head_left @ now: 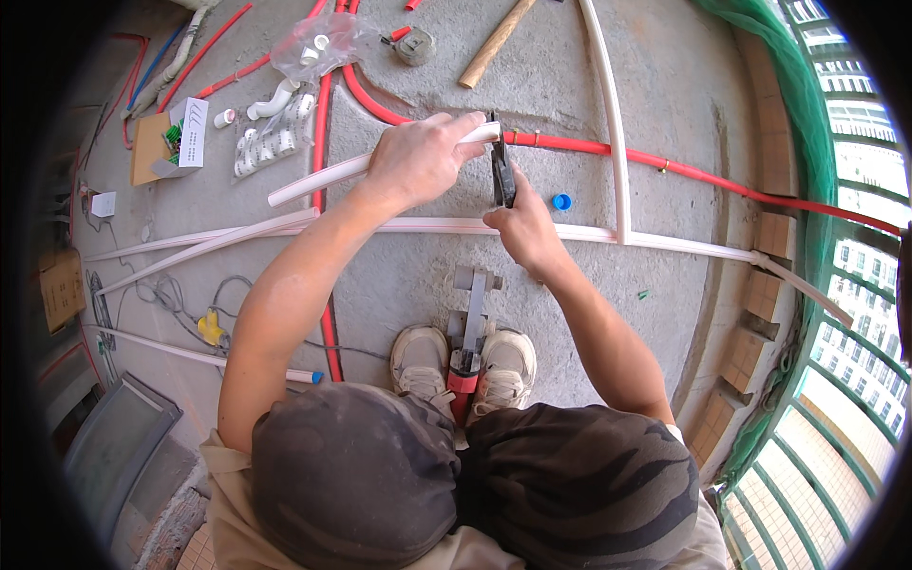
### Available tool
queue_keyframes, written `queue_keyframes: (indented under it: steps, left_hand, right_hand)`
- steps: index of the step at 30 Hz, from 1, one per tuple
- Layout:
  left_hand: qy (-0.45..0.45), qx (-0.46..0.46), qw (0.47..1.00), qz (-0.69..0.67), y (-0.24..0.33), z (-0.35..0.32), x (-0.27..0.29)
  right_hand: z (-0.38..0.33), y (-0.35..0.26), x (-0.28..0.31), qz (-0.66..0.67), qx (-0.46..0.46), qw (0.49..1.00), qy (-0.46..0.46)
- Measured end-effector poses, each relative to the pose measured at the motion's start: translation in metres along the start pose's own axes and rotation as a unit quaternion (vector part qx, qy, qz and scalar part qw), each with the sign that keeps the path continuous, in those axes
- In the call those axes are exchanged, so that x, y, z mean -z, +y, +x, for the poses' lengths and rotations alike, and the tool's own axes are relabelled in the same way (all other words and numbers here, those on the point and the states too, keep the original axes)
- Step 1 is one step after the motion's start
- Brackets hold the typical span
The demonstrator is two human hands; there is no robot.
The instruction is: The person cuts white PVC pipes using a pipe cutter and then uses a pipe fusion machine to join the pipes with elbow and T-joint connectors. The person assembles the pipes into a structure on the floor.
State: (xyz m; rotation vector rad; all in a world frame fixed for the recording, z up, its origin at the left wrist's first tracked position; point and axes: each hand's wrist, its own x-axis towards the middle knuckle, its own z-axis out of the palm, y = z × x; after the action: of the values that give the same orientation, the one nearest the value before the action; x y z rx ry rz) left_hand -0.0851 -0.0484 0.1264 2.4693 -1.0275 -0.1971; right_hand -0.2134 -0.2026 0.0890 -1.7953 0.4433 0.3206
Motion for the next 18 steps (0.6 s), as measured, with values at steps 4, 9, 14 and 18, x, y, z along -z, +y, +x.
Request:
queue_keyframes:
  steps: [4,9,14,18]
  left_hand:
    - [-0.005,0.019,1.0,0.007,0.0,0.001,0.001]
    - [-0.004,0.018,1.0,0.002,-0.001,0.003,0.003]
    - [0.003,0.01,1.0,0.003,-0.008,0.005,-0.001]
    - [-0.003,0.006,1.0,0.0,-0.011,0.011,-0.003]
  right_hand:
    - [0.005,0.002,-0.001,-0.016,-0.011,1.0,-0.003]
    - [0.008,0.001,-0.002,-0.036,-0.003,0.999,0.008]
    - [0.013,-0.004,-0.002,-0.025,-0.022,0.999,0.007]
    - [0.013,-0.007,0.0,-0.019,-0.013,0.999,0.022]
